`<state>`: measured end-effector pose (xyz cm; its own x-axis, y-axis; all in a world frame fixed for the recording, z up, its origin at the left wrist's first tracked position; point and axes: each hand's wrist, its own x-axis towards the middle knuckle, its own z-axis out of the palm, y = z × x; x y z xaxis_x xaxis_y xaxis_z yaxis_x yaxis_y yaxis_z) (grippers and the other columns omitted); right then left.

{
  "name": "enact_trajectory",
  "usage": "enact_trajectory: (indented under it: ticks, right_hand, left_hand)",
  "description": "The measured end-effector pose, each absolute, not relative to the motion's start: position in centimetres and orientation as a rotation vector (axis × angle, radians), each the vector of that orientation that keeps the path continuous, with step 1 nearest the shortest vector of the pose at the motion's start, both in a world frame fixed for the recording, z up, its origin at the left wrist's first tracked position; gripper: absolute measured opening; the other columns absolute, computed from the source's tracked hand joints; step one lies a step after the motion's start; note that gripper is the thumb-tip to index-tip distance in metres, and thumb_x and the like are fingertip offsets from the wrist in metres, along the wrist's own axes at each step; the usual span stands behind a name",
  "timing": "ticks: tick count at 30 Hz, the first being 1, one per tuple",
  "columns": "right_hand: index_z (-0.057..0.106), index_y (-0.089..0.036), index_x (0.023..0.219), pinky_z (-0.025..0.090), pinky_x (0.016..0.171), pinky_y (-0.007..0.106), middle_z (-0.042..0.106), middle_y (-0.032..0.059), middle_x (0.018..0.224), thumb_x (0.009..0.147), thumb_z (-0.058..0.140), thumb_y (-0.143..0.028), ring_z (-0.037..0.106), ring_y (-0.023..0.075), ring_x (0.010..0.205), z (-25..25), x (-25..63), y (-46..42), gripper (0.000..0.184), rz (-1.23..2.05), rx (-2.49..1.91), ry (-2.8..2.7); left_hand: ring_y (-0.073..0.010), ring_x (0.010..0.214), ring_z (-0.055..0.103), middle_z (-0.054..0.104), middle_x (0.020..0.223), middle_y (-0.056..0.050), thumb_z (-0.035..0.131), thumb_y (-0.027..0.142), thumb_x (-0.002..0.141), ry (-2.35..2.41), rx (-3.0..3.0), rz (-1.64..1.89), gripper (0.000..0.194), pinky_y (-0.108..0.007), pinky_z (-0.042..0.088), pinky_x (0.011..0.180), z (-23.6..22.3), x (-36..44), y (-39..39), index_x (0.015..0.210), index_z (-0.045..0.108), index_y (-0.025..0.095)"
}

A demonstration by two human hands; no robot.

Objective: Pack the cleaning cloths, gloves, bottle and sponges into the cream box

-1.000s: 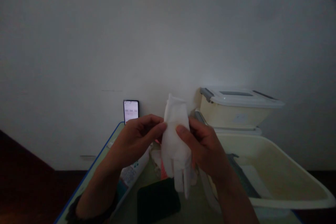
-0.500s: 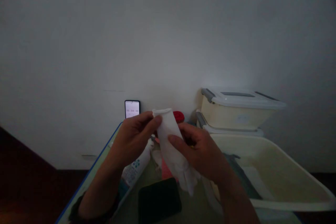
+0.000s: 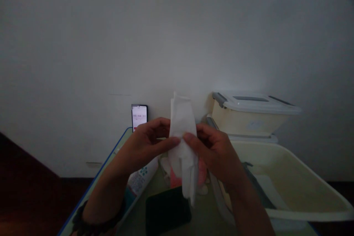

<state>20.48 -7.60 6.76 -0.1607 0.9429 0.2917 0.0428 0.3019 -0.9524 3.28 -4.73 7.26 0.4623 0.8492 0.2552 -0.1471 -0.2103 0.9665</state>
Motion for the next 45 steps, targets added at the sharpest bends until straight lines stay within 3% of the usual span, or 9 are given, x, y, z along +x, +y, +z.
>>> enact_trajectory:
  ticks: [4, 8, 12, 16, 21, 24, 33, 41, 45]
  right_hand:
    - [0.065, -0.021, 0.098, 0.047, 0.058, 0.019, 0.066, -0.0003, 0.078, 0.082, 0.06, -0.029, 0.06, 0.0096, 0.068, 6.8, 20.73, -7.54, 0.019, 1.16, -0.878, -1.493]
    - [0.064, -0.024, 0.106, 0.044, 0.053, 0.021, 0.063, -0.002, 0.073, 0.083, 0.057, -0.025, 0.056, 0.0096, 0.062, 6.74, 21.02, -7.64, 0.024, 1.144, -0.858, -1.533]
    - [0.069, -0.025, 0.09, 0.041, 0.052, 0.02, 0.059, -0.0037, 0.064, 0.085, 0.051, -0.018, 0.052, 0.0085, 0.059, 6.82, 21.13, -7.9, 0.02, 0.988, -0.845, -1.583]
    - [0.068, -0.025, 0.08, 0.041, 0.055, 0.017, 0.062, -0.0038, 0.075, 0.085, 0.045, -0.01, 0.053, 0.007, 0.065, 6.99, 21.03, -8.07, 0.027, 0.886, -0.801, -1.607]
    - [0.057, -0.026, 0.107, 0.047, 0.066, 0.022, 0.06, -0.0018, 0.084, 0.083, 0.054, -0.017, 0.057, 0.01, 0.075, 6.77, 21.06, -7.95, 0.025, 1.015, -0.791, -1.578]
    - [0.056, -0.025, 0.109, 0.048, 0.072, 0.026, 0.06, -0.0005, 0.086, 0.08, 0.061, -0.02, 0.058, 0.0128, 0.082, 6.55, 21.2, -7.9, 0.03, 1.046, -0.824, -1.666]
    - [0.062, -0.025, 0.093, 0.044, 0.049, 0.018, 0.06, -0.0048, 0.067, 0.083, 0.054, -0.017, 0.054, 0.007, 0.054, 6.81, 20.77, -8.12, 0.015, 1.062, -0.865, -1.558]
    - [0.06, -0.031, 0.099, 0.039, 0.046, 0.015, 0.059, -0.0041, 0.075, 0.091, 0.043, -0.023, 0.048, 0.0056, 0.055, 6.84, 20.65, -8.33, 0.02, 0.954, -0.83, -1.613]
    - [0.049, -0.031, 0.107, 0.044, 0.053, 0.019, 0.057, -0.0037, 0.079, 0.088, 0.05, -0.022, 0.054, 0.0082, 0.063, 6.5, 20.71, -8.27, 0.022, 1.095, -0.749, -1.531]
  left_hand:
    - [-0.012, 0.068, 0.065, 0.07, 0.078, -0.003, 0.072, 0.014, 0.07, 0.668, 1.408, 1.105, 0.017, -0.02, 0.052, 0.061, 7.15, 3.14, -4.44, 0.086, 0.065, 0.013]
    - [-0.0105, 0.062, 0.063, 0.069, 0.072, -0.001, 0.073, 0.014, 0.069, 0.657, 1.359, 1.187, 0.01, -0.019, 0.051, 0.057, 6.96, 2.94, -4.14, 0.077, 0.068, 0.014]
    - [-0.0095, 0.063, 0.062, 0.069, 0.073, -0.001, 0.073, 0.013, 0.068, 0.561, 1.388, 1.215, 0.009, -0.016, 0.05, 0.057, 6.73, 2.65, -4.09, 0.076, 0.069, 0.016]
    - [-0.0114, 0.069, 0.065, 0.07, 0.078, -0.002, 0.074, 0.012, 0.068, 0.458, 1.435, 1.109, 0.019, -0.018, 0.053, 0.062, 6.82, 2.55, -4.13, 0.085, 0.068, 0.018]
    - [-0.0092, 0.065, 0.064, 0.069, 0.074, -0.001, 0.074, 0.011, 0.068, 0.545, 1.441, 1.174, 0.011, -0.015, 0.052, 0.059, 7.03, 2.73, -4.15, 0.076, 0.068, 0.014]
    - [-0.0097, 0.067, 0.064, 0.07, 0.075, -0.002, 0.075, 0.011, 0.067, 0.569, 1.441, 1.211, 0.011, -0.015, 0.052, 0.061, 7.02, 2.74, -4.21, 0.075, 0.068, 0.015]
    - [-0.0109, 0.074, 0.062, 0.066, 0.081, -0.003, 0.07, 0.01, 0.072, 0.392, 1.59, 1.324, 0.007, -0.017, 0.051, 0.066, 7.06, 2.71, -4.03, 0.073, 0.071, 0.018]
    - [-0.0108, 0.071, 0.058, 0.057, 0.086, -0.002, 0.069, 0.014, 0.074, 0.373, 1.544, 1.314, 0.008, -0.018, 0.048, 0.057, 7.03, 2.59, -4.17, 0.07, 0.072, 0.02]
    - [-0.0107, 0.069, 0.056, 0.056, 0.085, -0.002, 0.071, 0.02, 0.072, 0.391, 1.518, 1.328, 0.005, -0.017, 0.046, 0.053, 7.23, 2.72, -4.38, 0.068, 0.071, 0.021]
